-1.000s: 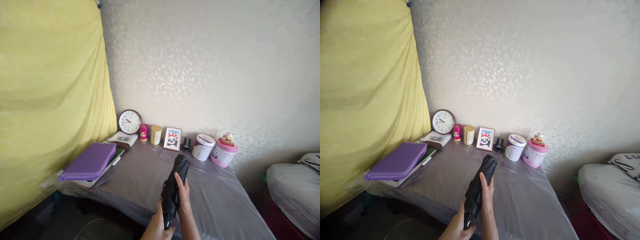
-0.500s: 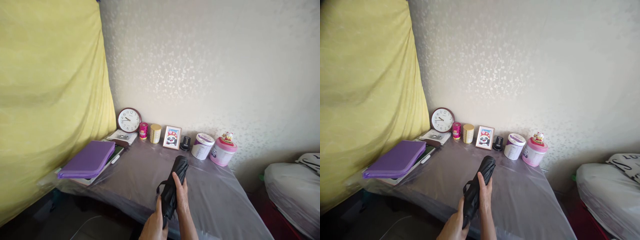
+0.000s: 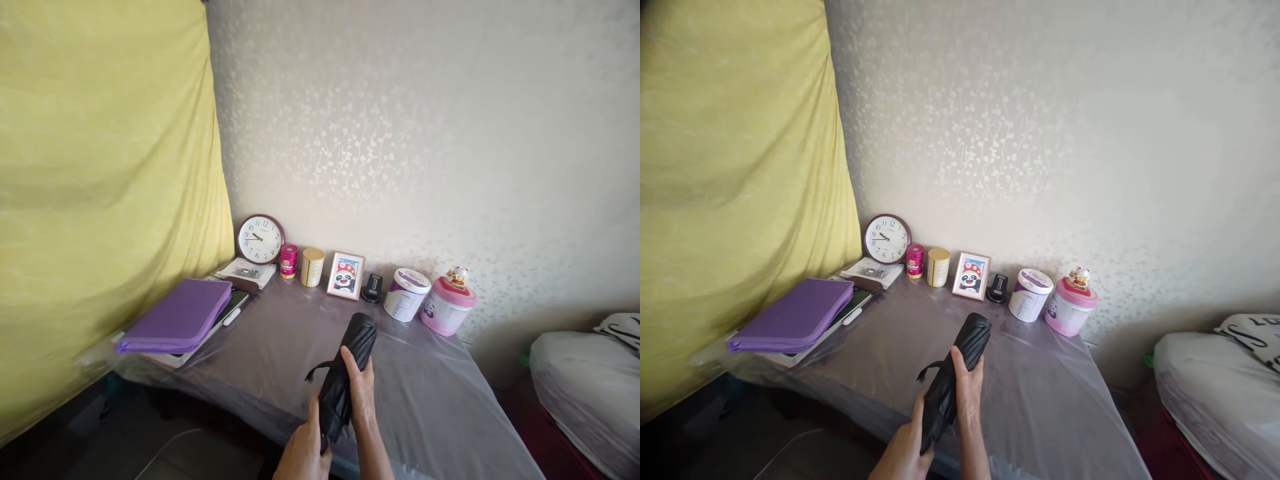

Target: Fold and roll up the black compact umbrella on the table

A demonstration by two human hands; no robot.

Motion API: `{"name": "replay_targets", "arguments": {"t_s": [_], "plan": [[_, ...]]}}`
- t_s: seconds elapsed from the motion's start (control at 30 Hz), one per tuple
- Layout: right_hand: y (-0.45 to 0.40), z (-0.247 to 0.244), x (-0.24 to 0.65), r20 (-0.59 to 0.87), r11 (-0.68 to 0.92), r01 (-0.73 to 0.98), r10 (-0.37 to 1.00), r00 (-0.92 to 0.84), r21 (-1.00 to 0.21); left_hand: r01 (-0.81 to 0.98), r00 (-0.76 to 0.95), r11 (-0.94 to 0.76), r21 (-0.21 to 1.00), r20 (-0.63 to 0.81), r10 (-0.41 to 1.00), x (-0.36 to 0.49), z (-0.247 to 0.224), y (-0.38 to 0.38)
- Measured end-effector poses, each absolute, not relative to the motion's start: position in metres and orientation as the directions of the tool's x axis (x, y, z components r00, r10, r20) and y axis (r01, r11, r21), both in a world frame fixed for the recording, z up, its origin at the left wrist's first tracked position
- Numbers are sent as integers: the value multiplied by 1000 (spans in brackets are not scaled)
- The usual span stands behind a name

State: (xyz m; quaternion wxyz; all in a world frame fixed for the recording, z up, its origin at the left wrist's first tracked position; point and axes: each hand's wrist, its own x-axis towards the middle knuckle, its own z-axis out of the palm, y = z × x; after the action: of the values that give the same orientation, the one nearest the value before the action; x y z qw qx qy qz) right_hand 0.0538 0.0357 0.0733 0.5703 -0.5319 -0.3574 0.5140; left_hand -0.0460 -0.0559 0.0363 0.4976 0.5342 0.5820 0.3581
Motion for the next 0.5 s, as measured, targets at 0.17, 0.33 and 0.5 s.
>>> {"name": "replay_targets", "arguments": {"t_s": [0.17, 0.33, 0.5], "plan": [[33, 74, 52, -226, -155, -344, 958, 175, -926, 272, 139, 86, 959, -127, 982, -51, 50, -57], [34, 75, 56, -205, -164, -380, 976, 69, -910, 106, 271, 217, 971, -238, 933, -44, 55, -56], [38, 68, 55, -164, -111, -243, 964, 211, -964, 444, 60, 53, 895, -88, 994, -41, 31, -55]]}}
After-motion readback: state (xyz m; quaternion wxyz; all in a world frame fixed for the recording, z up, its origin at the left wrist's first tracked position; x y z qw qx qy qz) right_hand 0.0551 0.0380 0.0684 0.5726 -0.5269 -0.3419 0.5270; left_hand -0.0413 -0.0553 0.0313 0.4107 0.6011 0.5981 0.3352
